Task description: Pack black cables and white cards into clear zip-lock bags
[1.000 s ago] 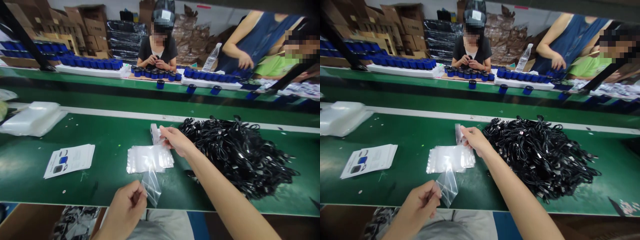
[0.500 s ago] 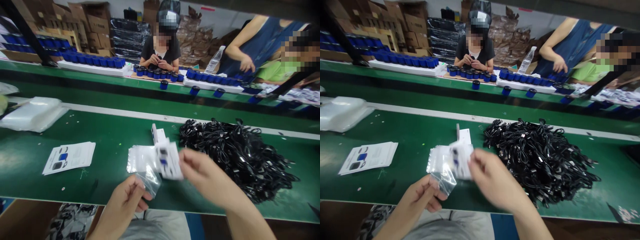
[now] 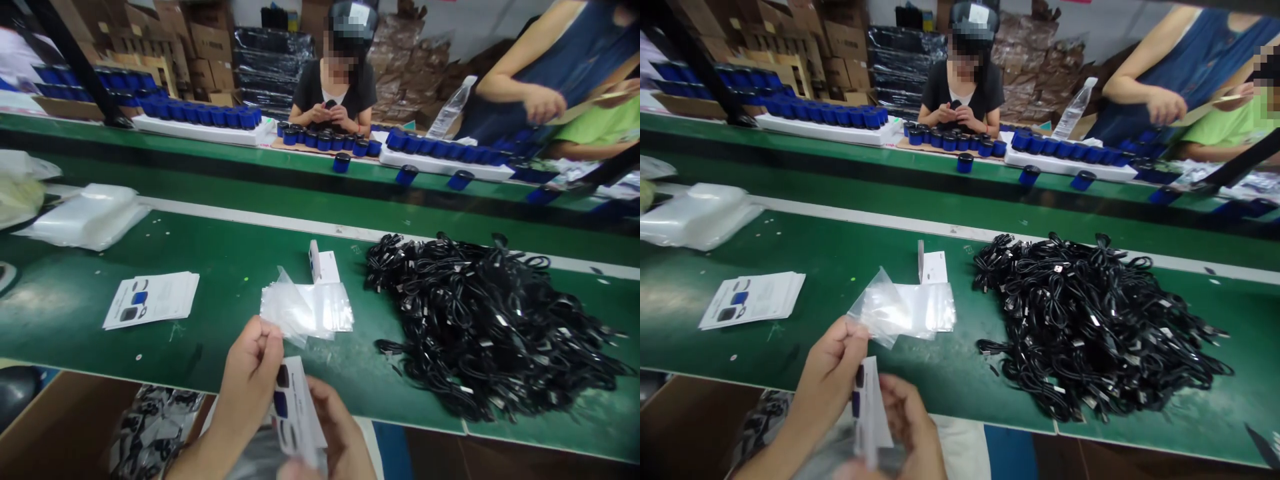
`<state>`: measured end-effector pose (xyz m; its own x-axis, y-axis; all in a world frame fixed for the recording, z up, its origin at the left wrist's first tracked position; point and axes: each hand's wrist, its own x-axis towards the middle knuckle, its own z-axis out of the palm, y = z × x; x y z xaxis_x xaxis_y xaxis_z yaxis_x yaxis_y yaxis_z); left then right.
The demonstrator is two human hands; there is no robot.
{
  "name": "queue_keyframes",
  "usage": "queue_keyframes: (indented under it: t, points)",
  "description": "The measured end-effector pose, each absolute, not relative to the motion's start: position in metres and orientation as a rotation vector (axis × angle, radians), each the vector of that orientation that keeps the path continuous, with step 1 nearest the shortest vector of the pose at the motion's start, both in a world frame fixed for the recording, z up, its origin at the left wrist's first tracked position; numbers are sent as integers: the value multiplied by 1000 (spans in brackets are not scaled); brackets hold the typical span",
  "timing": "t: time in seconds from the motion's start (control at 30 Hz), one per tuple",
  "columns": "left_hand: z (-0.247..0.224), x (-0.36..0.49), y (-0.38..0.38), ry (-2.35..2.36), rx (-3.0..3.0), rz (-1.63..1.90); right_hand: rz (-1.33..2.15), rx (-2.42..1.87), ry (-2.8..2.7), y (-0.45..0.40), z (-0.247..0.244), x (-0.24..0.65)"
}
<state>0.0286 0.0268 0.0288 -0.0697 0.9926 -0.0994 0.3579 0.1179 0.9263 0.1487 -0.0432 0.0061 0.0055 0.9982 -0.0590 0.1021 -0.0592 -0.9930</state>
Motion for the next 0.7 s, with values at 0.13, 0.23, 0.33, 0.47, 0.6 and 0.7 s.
queue_keyframes:
  t: [0.13, 0.23, 0.33, 0.47, 0.6, 0.7]
  points:
    - [35, 30, 28, 1578, 1421, 992, 778, -1390, -1451, -41, 1, 159]
    - [34, 28, 24, 1609, 1521, 1003, 232, -1228, -1659, -34, -1, 169]
    - [28, 23, 19, 1565, 1781, 966, -109, -1197, -1818, -28, -1, 172]
    - [24, 21, 15, 1573, 2183, 951, -236, -1434, -1928, -29, 6, 166]
    - [25, 28, 13, 1498, 2486, 914, -231, -1553, -1892, -30, 6, 158]
    - [24, 33, 9, 1368, 2587, 847, -28, -1625, -1832, -27, 7, 158]
